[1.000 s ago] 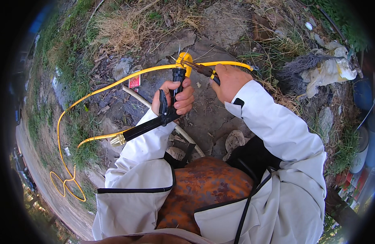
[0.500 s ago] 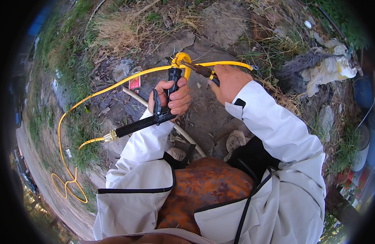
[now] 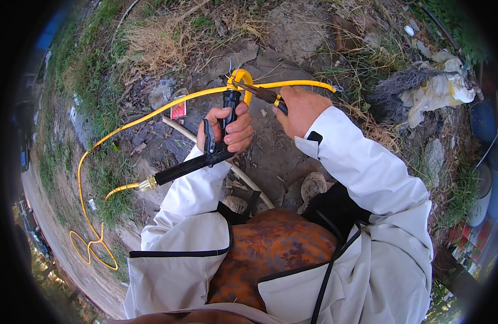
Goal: The person kneels on the ground and uses pliers to strip and adjust a yellow hose connected to a black spray gun. They repeatedly cut, pull, and reattach sections of the hose and a metal fitting, manipulating the components with both hands.
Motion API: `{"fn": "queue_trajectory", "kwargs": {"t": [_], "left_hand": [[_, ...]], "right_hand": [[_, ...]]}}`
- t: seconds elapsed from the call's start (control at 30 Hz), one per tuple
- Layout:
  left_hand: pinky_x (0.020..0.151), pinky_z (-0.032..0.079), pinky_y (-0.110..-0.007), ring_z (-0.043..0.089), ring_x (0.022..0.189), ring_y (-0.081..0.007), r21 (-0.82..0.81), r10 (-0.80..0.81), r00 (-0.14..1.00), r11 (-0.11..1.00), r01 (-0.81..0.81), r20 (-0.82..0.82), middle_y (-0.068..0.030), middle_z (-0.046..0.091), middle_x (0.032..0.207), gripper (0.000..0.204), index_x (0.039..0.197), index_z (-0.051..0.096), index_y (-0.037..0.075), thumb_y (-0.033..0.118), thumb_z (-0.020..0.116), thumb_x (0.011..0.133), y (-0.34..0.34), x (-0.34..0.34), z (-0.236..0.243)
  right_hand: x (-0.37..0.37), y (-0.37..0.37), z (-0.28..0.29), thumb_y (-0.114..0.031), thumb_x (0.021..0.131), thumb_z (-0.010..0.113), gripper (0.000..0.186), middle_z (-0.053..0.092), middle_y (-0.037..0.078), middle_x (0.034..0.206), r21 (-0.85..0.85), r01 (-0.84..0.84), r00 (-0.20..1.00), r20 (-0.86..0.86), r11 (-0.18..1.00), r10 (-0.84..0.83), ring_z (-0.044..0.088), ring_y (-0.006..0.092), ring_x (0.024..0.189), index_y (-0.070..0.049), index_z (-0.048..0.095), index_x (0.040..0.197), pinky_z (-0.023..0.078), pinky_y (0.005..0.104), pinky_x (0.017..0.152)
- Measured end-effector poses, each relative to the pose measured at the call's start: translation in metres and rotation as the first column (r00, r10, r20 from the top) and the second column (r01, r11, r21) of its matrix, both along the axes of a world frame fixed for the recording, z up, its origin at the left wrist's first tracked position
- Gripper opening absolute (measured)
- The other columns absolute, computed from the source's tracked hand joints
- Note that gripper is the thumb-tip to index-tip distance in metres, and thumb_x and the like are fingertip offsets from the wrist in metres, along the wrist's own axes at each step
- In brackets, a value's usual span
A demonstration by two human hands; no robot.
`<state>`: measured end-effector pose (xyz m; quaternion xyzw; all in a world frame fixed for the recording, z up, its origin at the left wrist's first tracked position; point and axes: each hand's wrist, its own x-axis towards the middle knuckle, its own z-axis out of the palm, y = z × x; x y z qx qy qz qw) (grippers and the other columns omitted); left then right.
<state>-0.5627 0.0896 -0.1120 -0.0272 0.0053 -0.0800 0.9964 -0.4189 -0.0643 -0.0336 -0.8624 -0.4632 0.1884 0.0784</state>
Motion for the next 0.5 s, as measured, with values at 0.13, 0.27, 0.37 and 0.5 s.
{"fn": "queue_trajectory", "kwargs": {"t": [0.13,0.27,0.37,0.5], "left_hand": [[0.045,0.041,-0.03,0.043,0.053,-0.0137,-0.02,-0.018,1.0,1.0,0.018,0.004,-0.0014,0.043,0.068,0.02,0.098,0.045,0.004,0.023,0.049,0.093,-0.001,0.001,0.0],[0.045,0.041,-0.03,0.043,0.053,-0.0134,-0.003,-0.012,1.0,1.0,0.012,-0.002,-0.0012,0.043,0.068,0.02,0.099,0.045,0.004,0.023,0.049,0.093,-0.002,0.001,-0.002],[0.045,0.041,-0.03,0.043,0.053,-0.0131,0.045,-0.007,1.0,0.999,0.007,-0.017,-0.001,0.042,0.068,0.019,0.098,0.045,0.004,0.023,0.049,0.093,-0.002,0.002,-0.002],[0.045,0.04,-0.029,0.041,0.052,-0.0126,0.138,-0.005,0.998,0.99,0.014,-0.067,-0.0005,0.04,0.067,0.018,0.097,0.044,0.005,0.022,0.048,0.093,-0.002,0.002,0.001]], "right_hand": [[0.002,-0.001,-0.002,-0.027,0.091,0.06,0.029,0.062,0.019,0.101,-0.006,0.007,1.0,-0.007,1.0,-0.007,0.063,0.0366,0.095,-0.001,0.054,0.102,0.05,0.0449,0.08],[0.003,0.001,0.0,-0.028,0.091,0.059,0.029,0.063,0.019,0.101,-0.02,0.005,1.0,-0.016,1.0,-0.005,0.063,0.0367,0.095,-0.001,0.055,0.102,0.051,0.0451,0.08],[0.004,-0.002,-0.006,-0.027,0.092,0.06,0.029,0.061,0.02,0.09,0.055,-0.024,0.999,0.031,0.998,0.023,0.062,0.0389,0.086,0.0,0.052,0.098,0.05,0.045,0.075],[0.005,-0.004,-0.011,-0.027,0.091,0.06,0.029,0.062,0.019,0.094,0.068,-0.012,0.999,0.043,0.998,0.009,0.063,0.0376,0.089,0.0,0.053,0.1,0.051,0.0449,0.077]]}}
